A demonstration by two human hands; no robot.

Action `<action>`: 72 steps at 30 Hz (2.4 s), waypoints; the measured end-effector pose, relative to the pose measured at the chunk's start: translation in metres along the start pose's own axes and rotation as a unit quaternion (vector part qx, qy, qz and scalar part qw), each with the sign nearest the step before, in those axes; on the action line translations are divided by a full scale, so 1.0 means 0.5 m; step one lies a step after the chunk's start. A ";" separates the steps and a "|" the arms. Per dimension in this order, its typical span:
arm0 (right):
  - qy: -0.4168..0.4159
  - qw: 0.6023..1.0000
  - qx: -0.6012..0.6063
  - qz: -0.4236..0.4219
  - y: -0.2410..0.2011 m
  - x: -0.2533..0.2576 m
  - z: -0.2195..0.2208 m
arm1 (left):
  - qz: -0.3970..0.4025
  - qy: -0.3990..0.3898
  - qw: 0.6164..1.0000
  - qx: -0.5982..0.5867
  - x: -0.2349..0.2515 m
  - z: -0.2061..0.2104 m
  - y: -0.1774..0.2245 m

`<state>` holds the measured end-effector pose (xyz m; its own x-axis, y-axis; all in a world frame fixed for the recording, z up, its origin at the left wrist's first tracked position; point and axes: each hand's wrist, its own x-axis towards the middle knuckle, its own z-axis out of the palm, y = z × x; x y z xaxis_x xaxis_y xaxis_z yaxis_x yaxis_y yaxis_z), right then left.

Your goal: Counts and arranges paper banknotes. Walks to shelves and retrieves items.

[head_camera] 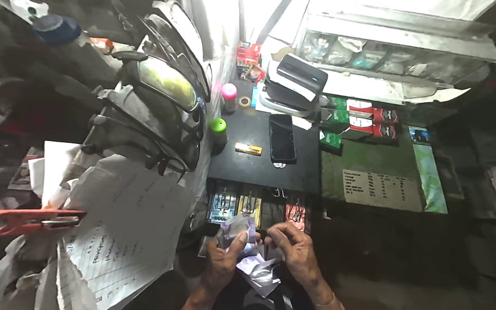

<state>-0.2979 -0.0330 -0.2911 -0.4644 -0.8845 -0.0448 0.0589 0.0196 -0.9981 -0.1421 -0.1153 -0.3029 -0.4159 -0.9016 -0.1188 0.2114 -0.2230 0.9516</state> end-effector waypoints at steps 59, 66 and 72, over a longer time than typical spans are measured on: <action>-0.018 0.999 -0.004 -0.036 0.002 0.016 0.011 | 0.019 -0.002 1.000 0.008 -0.009 0.008 -0.008; -0.104 0.991 0.032 -0.077 0.018 -0.024 -0.041 | -0.009 -0.023 0.999 -0.047 -0.001 -0.005 -0.012; -0.002 1.000 -0.019 0.015 -0.016 0.027 0.006 | 0.002 -0.034 0.999 0.016 -0.010 0.010 -0.004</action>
<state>-0.3021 -0.0466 -0.2834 -0.4598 -0.8849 -0.0747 0.0393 0.0638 -0.9972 -0.1447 -0.1084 -0.3028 -0.4736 -0.8755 -0.0962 0.1860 -0.2061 0.9607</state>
